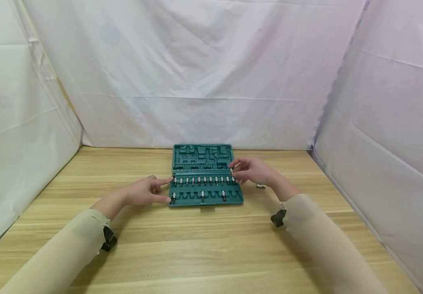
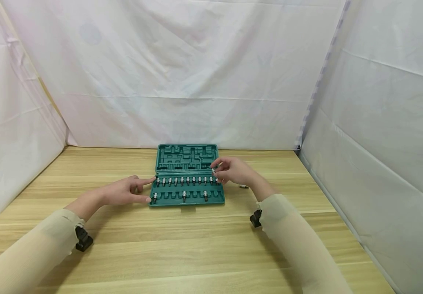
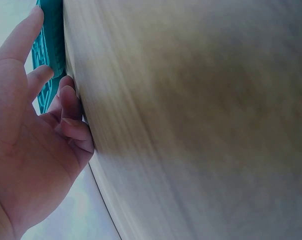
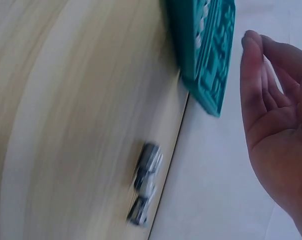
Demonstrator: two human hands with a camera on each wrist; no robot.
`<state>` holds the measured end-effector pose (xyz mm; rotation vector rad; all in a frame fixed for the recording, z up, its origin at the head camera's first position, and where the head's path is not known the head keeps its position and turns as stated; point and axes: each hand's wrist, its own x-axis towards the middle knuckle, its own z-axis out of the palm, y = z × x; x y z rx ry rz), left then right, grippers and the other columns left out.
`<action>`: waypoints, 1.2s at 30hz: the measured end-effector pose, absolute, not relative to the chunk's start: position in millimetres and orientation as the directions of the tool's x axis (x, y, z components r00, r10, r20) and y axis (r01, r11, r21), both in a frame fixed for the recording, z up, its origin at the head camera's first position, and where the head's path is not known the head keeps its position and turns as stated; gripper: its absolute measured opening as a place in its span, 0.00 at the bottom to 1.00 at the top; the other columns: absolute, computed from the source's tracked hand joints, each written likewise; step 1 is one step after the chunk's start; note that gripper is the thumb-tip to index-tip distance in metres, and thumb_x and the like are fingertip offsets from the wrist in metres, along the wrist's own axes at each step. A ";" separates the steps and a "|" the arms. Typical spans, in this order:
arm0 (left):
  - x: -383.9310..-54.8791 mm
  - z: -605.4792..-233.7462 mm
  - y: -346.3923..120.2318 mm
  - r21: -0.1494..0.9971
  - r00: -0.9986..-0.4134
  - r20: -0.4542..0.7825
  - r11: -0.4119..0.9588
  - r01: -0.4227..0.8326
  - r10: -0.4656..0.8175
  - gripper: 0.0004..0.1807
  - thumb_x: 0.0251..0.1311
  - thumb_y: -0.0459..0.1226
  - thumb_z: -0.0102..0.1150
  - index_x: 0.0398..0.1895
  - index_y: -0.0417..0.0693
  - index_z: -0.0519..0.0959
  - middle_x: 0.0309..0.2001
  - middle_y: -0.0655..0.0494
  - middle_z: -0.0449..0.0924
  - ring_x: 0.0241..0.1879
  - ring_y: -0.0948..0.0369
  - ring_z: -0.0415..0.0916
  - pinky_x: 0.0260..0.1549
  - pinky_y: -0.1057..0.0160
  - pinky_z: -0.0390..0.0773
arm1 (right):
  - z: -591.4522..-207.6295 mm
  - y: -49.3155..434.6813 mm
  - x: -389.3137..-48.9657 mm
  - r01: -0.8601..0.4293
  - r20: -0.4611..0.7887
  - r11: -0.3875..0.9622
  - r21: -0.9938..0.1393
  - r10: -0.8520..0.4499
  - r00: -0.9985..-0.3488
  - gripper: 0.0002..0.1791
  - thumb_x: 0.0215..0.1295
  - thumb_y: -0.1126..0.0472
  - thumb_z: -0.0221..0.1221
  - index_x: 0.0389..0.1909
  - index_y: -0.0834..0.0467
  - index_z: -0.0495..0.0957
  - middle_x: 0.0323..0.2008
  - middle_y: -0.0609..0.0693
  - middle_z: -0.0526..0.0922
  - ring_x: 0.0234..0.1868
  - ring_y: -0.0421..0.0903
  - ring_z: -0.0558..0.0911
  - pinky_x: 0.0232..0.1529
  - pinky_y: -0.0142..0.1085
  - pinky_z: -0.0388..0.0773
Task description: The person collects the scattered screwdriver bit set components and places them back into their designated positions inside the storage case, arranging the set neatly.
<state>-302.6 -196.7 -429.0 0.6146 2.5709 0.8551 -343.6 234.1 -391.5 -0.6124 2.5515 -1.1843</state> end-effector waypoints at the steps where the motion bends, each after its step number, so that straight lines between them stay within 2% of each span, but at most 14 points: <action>1: -302.3 -428.7 -196.5 0.629 -0.839 -0.196 0.721 0.290 0.508 0.51 0.71 0.58 0.72 0.89 0.57 0.58 0.46 0.48 0.69 0.43 0.54 0.67 0.42 0.55 0.70 | -391.0 230.6 -343.3 -0.270 -0.047 0.575 -0.772 -0.475 -0.879 0.20 0.80 0.60 0.65 0.68 0.59 0.81 0.51 0.59 0.90 0.45 0.56 0.90 0.51 0.58 0.88; 3: -302.0 -428.6 -196.2 0.628 -0.839 -0.196 0.722 0.291 0.508 0.50 0.70 0.58 0.72 0.89 0.57 0.59 0.46 0.48 0.70 0.43 0.54 0.67 0.42 0.56 0.70 | -390.0 224.2 -342.8 -0.293 -0.019 0.571 -0.767 -0.476 -0.879 0.20 0.79 0.58 0.67 0.67 0.59 0.81 0.49 0.57 0.90 0.45 0.57 0.89 0.52 0.61 0.86; 8: -301.7 -429.0 -196.0 0.629 -0.838 -0.198 0.722 0.290 0.509 0.51 0.70 0.58 0.72 0.89 0.57 0.58 0.46 0.48 0.70 0.43 0.54 0.67 0.42 0.56 0.70 | -388.9 209.9 -340.8 -0.340 0.038 0.557 -0.757 -0.483 -0.875 0.22 0.77 0.56 0.70 0.65 0.60 0.81 0.46 0.53 0.90 0.46 0.61 0.88 0.51 0.63 0.84; 14: -302.0 -429.2 -196.2 0.624 -0.840 -0.204 0.728 0.285 0.503 0.51 0.70 0.59 0.72 0.89 0.58 0.58 0.47 0.48 0.70 0.44 0.54 0.67 0.42 0.55 0.70 | -390.9 192.6 -340.4 -0.378 0.083 0.534 -0.756 -0.494 -0.865 0.22 0.76 0.57 0.71 0.63 0.62 0.81 0.46 0.53 0.88 0.46 0.58 0.88 0.51 0.53 0.86; 19: -301.3 -428.6 -195.8 0.622 -0.840 -0.203 0.728 0.287 0.504 0.51 0.70 0.59 0.71 0.89 0.58 0.58 0.47 0.48 0.70 0.44 0.54 0.67 0.42 0.55 0.70 | -392.8 176.6 -340.8 -0.388 0.086 0.534 -0.752 -0.503 -0.860 0.20 0.76 0.55 0.71 0.62 0.59 0.82 0.46 0.51 0.89 0.45 0.52 0.88 0.50 0.49 0.86; 26: -299.7 -427.4 -195.0 0.639 -0.837 -0.190 0.712 0.292 0.514 0.50 0.71 0.57 0.72 0.89 0.56 0.58 0.47 0.47 0.69 0.43 0.54 0.66 0.41 0.55 0.69 | -394.5 153.4 -337.6 -0.379 0.055 0.508 -0.774 -0.542 -0.838 0.19 0.78 0.57 0.69 0.62 0.61 0.83 0.47 0.52 0.90 0.47 0.59 0.89 0.52 0.57 0.86; 28: -300.0 -427.6 -194.9 0.639 -0.838 -0.192 0.713 0.288 0.511 0.50 0.71 0.57 0.72 0.89 0.56 0.58 0.47 0.47 0.69 0.43 0.54 0.66 0.41 0.56 0.69 | -395.2 147.3 -336.4 -0.380 0.048 0.507 -0.774 -0.551 -0.833 0.18 0.78 0.57 0.69 0.61 0.61 0.84 0.48 0.52 0.90 0.47 0.59 0.89 0.52 0.56 0.86; 31: -299.5 -426.9 -195.0 0.637 -0.838 -0.194 0.715 0.287 0.510 0.50 0.71 0.57 0.72 0.89 0.56 0.58 0.47 0.47 0.70 0.43 0.54 0.67 0.41 0.56 0.70 | -396.0 138.5 -334.6 -0.378 0.034 0.508 -0.774 -0.563 -0.826 0.16 0.77 0.57 0.69 0.59 0.58 0.84 0.49 0.51 0.90 0.48 0.57 0.89 0.51 0.52 0.87; 36: -299.3 -426.4 -195.5 0.637 -0.839 -0.202 0.719 0.278 0.505 0.51 0.70 0.59 0.72 0.89 0.57 0.59 0.48 0.47 0.70 0.44 0.54 0.69 0.42 0.56 0.71 | -400.3 124.5 -333.4 -0.386 0.014 0.513 -0.767 -0.588 -0.809 0.13 0.77 0.56 0.70 0.56 0.56 0.85 0.50 0.50 0.90 0.51 0.48 0.89 0.53 0.44 0.87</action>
